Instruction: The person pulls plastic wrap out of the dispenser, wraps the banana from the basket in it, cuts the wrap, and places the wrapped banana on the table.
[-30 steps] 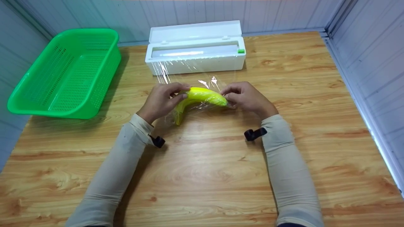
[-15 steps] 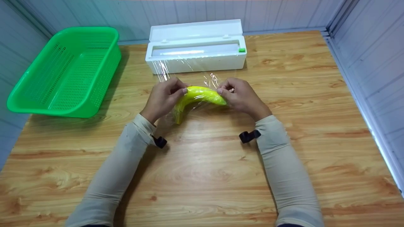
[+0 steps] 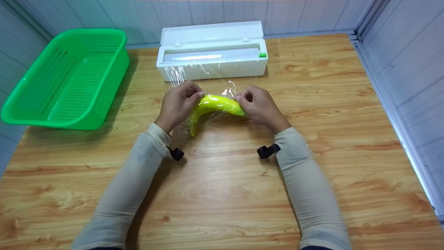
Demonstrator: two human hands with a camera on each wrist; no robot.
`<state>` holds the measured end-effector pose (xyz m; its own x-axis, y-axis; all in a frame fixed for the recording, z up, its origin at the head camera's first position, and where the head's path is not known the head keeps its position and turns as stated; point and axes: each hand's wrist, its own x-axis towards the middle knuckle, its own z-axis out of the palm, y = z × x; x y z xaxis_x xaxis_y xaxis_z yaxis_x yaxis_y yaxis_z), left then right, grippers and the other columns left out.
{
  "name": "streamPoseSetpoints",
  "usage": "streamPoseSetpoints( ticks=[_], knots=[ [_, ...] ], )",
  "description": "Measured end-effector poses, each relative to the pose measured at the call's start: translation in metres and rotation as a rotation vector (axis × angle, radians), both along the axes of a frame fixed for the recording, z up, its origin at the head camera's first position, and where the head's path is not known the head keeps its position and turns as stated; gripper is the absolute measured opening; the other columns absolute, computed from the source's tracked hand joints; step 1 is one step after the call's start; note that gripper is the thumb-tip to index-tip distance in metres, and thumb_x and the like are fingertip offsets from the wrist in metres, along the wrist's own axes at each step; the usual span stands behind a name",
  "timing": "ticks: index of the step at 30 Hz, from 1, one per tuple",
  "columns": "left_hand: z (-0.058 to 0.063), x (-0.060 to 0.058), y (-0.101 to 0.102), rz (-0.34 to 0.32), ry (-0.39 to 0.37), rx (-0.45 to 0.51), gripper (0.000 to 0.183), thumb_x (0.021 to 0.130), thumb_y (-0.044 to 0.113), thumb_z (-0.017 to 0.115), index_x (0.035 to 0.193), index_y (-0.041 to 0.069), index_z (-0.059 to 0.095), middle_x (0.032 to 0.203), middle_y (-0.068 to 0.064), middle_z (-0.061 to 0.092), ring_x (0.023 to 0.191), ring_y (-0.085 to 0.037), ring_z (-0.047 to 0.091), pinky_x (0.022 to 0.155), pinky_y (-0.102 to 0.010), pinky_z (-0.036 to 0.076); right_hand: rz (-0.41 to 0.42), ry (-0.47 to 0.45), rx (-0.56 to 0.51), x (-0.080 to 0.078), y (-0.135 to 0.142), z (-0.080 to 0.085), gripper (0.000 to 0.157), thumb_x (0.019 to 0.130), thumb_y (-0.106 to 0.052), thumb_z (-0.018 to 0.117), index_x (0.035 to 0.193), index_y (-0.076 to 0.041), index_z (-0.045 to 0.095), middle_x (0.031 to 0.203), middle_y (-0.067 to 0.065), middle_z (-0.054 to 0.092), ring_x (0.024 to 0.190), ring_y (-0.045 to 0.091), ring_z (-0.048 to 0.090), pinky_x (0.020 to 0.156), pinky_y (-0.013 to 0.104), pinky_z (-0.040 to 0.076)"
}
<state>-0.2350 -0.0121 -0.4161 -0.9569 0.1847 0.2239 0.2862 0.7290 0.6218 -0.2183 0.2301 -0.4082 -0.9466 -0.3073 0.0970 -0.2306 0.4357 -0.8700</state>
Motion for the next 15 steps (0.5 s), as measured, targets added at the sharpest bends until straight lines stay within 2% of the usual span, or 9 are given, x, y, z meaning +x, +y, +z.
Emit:
streamPoseSetpoints(
  ticks=[7,11,15],
  knots=[
    [0.000,-0.005,0.002,0.068,-0.132,0.165,0.005,0.084,0.030,0.064,0.085,0.025,0.063,0.080,0.015,0.063,0.073,-0.003,0.056,0.066,-0.028,0.041,-0.052,-0.057,-0.083,-0.010,-0.001,-0.015,0.021,0.091,-0.011,0.054,0.079,0.006,0.051,0.105,0.015,0.064,0.100,0.020,0.059,0.077,0.024,0.046],
    [0.000,-0.010,0.003,0.079,-0.214,0.294,0.004,0.082,0.022,0.066,0.081,0.019,0.065,0.079,0.011,0.064,0.073,-0.005,0.058,0.065,-0.027,0.044,-0.110,-0.139,-0.156,-0.017,-0.001,-0.028,0.018,0.088,-0.009,0.055,0.077,0.005,0.052,0.105,0.015,0.064,0.099,0.021,0.059,0.079,0.027,0.047],
    [-0.001,-0.016,0.005,0.077,-0.288,0.421,0.003,0.078,0.012,0.067,0.078,0.010,0.065,0.077,0.002,0.064,0.071,-0.012,0.058,0.064,-0.025,0.045,-0.169,-0.207,-0.186,-0.018,-0.003,-0.031,0.016,0.086,-0.008,0.053,0.076,0.005,0.053,0.107,0.018,0.062,0.100,0.021,0.057,0.080,0.027,0.046]
  ],
)
